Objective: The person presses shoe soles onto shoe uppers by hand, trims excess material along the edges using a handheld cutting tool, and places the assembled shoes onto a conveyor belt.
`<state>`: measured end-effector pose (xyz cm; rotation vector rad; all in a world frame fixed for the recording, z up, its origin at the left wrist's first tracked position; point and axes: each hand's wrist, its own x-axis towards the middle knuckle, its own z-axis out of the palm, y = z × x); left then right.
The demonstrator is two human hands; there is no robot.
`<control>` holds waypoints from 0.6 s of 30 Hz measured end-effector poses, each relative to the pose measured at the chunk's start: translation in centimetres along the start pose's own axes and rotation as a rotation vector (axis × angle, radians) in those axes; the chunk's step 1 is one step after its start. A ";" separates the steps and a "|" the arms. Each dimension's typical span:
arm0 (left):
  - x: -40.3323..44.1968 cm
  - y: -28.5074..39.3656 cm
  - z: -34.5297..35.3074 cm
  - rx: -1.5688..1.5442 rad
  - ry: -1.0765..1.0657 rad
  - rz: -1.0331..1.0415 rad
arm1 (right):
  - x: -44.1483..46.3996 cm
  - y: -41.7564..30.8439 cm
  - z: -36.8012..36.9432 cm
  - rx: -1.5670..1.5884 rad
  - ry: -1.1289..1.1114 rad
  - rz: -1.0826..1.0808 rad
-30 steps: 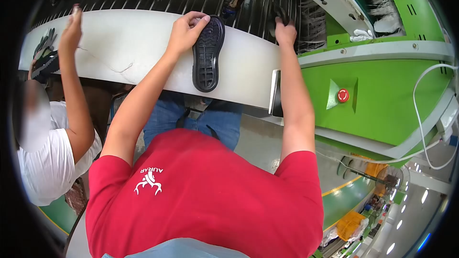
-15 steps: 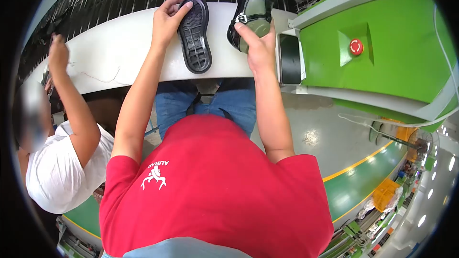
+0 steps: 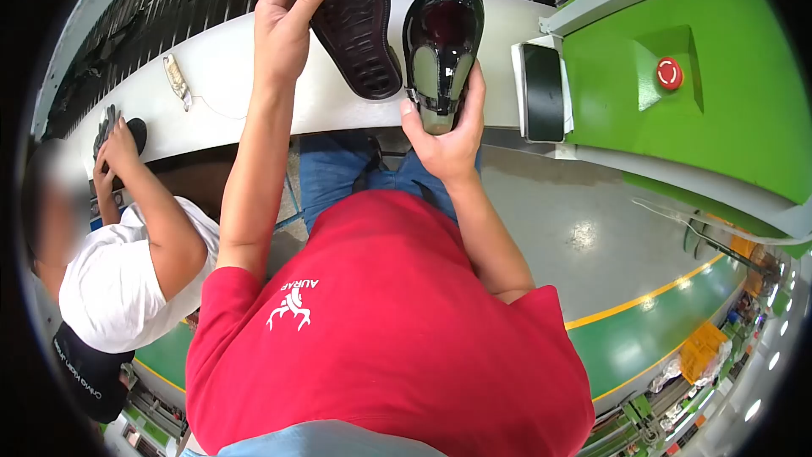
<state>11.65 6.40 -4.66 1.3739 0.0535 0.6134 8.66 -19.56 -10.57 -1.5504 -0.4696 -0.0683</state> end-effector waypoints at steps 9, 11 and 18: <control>0.0 0.8 0.8 -0.136 0.007 -0.121 | -1.6 1.1 0.6 0.121 0.037 0.035; -0.3 1.1 1.0 -0.159 -0.014 -0.143 | -1.7 -0.3 0.9 0.223 0.040 0.077; -2.3 3.4 1.0 -0.189 -0.046 -0.204 | -3.6 -1.6 2.3 0.210 -0.019 -0.024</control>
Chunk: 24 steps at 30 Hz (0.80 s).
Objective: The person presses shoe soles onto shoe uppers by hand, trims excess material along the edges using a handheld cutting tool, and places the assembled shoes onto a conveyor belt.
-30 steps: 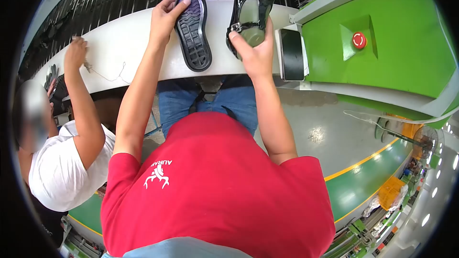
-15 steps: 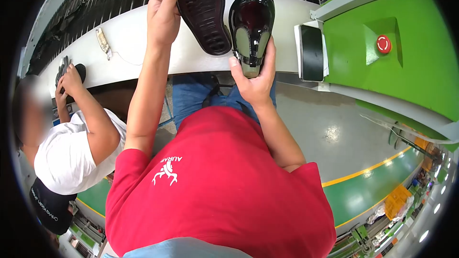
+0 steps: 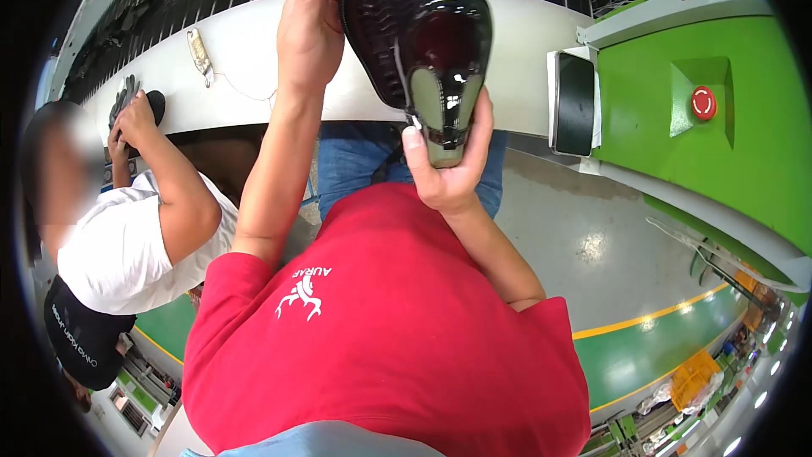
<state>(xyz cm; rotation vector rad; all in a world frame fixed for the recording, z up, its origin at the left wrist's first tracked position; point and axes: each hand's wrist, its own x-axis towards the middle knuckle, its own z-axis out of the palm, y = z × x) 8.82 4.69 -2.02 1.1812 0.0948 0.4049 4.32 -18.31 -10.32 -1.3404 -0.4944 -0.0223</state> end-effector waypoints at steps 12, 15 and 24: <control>-3.7 1.8 3.0 0.235 -0.091 0.232 | -1.0 -0.6 0.8 -0.100 -0.117 -0.035; -4.1 2.2 3.5 0.280 -0.066 0.258 | -0.9 -0.7 0.9 -0.090 -0.119 -0.024; -4.2 1.8 3.6 0.267 -0.045 0.263 | -0.7 -0.7 1.1 -0.138 -0.110 -0.070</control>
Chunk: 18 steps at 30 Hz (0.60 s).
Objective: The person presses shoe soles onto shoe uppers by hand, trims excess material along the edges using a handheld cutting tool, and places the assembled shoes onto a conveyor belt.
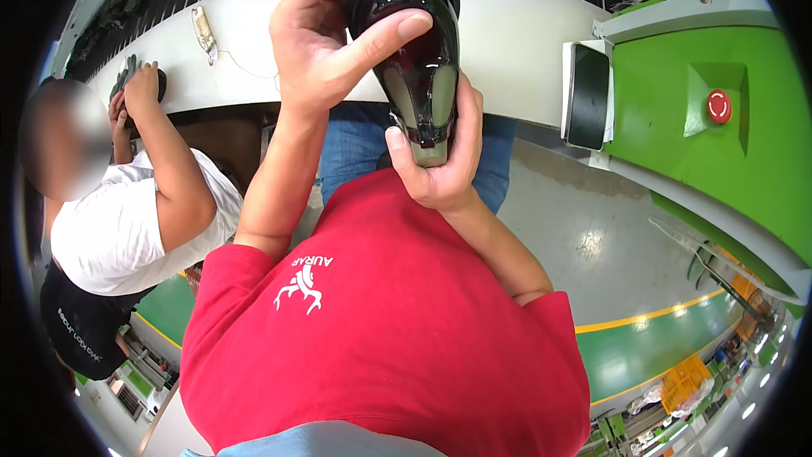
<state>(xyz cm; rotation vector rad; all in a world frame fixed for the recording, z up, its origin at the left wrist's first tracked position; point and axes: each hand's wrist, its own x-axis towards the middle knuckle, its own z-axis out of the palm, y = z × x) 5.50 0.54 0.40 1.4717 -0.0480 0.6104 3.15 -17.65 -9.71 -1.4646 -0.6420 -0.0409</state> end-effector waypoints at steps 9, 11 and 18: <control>0.4 -0.7 -0.2 -0.008 0.003 0.031 | 0.2 0.1 0.0 0.006 -0.001 -0.003; 0.4 -0.3 -0.1 0.009 0.003 0.018 | 0.3 0.1 0.0 -0.004 0.000 -0.014; 0.4 -0.3 0.0 0.016 0.004 0.011 | 0.4 0.3 -0.2 -0.010 -0.002 -0.041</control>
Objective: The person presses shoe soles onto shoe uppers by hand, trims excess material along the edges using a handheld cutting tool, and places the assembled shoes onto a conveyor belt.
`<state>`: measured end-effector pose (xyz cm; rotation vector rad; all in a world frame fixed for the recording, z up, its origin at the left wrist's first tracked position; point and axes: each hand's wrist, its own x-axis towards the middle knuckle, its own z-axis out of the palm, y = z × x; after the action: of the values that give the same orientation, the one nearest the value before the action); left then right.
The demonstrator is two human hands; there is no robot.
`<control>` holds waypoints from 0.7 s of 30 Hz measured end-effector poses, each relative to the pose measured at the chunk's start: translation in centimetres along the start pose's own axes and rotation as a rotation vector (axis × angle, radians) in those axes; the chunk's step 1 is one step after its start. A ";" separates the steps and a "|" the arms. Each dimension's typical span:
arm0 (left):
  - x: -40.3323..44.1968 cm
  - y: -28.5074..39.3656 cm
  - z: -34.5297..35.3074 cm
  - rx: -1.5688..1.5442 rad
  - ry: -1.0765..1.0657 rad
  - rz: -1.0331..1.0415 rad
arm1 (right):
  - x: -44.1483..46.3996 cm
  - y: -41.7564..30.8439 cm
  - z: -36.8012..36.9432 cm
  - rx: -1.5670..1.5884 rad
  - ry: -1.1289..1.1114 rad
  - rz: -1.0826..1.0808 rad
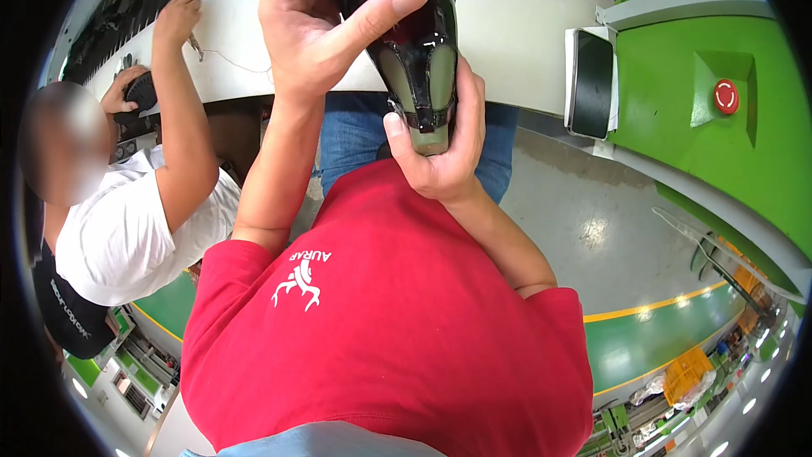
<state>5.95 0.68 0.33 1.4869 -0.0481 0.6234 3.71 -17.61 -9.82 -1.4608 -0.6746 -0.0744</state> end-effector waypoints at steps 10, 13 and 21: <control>-0.1 0.2 0.2 -0.014 0.024 -0.017 | -0.1 -0.1 0.1 0.010 0.011 0.020; -0.2 0.2 0.1 -0.023 0.021 -0.024 | -0.2 0.0 0.1 0.013 0.019 0.022; -0.3 -0.8 0.3 -0.074 0.013 0.007 | -0.3 -0.5 0.0 0.041 0.020 0.076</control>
<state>6.12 0.30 -0.45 1.4120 -0.0658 0.6306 3.27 -17.81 -9.55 -1.4427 -0.6006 -0.0164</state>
